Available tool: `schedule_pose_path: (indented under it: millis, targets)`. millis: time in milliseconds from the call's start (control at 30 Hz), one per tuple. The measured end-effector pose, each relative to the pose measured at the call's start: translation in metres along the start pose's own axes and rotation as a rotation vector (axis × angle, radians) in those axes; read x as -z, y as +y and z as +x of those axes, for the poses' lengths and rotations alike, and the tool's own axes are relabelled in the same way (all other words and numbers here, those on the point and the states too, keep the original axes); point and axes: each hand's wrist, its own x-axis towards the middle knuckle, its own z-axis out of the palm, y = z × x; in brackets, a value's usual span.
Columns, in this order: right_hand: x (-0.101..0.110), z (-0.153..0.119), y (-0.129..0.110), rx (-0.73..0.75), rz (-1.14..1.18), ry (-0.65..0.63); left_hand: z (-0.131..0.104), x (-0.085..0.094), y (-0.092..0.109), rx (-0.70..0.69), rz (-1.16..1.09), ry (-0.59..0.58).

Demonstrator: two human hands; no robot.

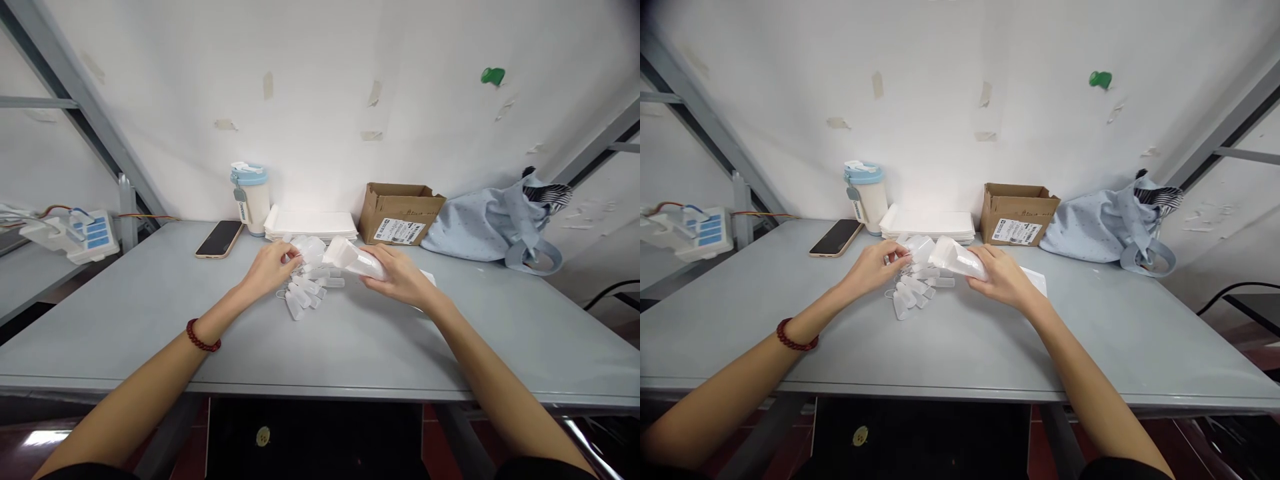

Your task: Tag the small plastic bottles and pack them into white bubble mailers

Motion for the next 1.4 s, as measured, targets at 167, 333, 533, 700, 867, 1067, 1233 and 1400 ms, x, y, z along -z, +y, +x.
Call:
schedule_pose_path:
  millis: [167,333,533,700,867,1067,1233,1400]
  targets:
    - [-0.003,0.000,0.001,0.002,-0.022,0.002,0.000,0.002,0.001,0.040,-0.040,0.039]
    - [-0.004,0.000,0.001,0.009,-0.042,0.003,-0.001,0.003,0.003,0.028,-0.083,0.110]
    - [-0.003,0.000,0.001,-0.008,-0.068,-0.008,0.000,0.011,0.005,-0.001,-0.305,0.249]
    - [-0.007,0.000,0.002,-0.012,-0.096,-0.035,-0.001,0.018,0.010,-0.022,-0.462,0.249]
    - [-0.010,-0.001,-0.002,0.018,-0.108,-0.053,-0.005,0.021,0.018,-0.071,-0.466,0.146]
    - [-0.011,-0.002,-0.017,0.069,-0.084,-0.077,-0.008,0.017,0.024,-0.115,-0.401,0.021]
    - [-0.015,-0.003,-0.030,0.104,-0.067,-0.082,-0.017,-0.001,0.037,-0.133,-0.502,0.053]
    - [-0.015,-0.004,-0.031,0.084,-0.034,-0.043,-0.023,-0.002,0.046,-0.057,-0.701,0.070]
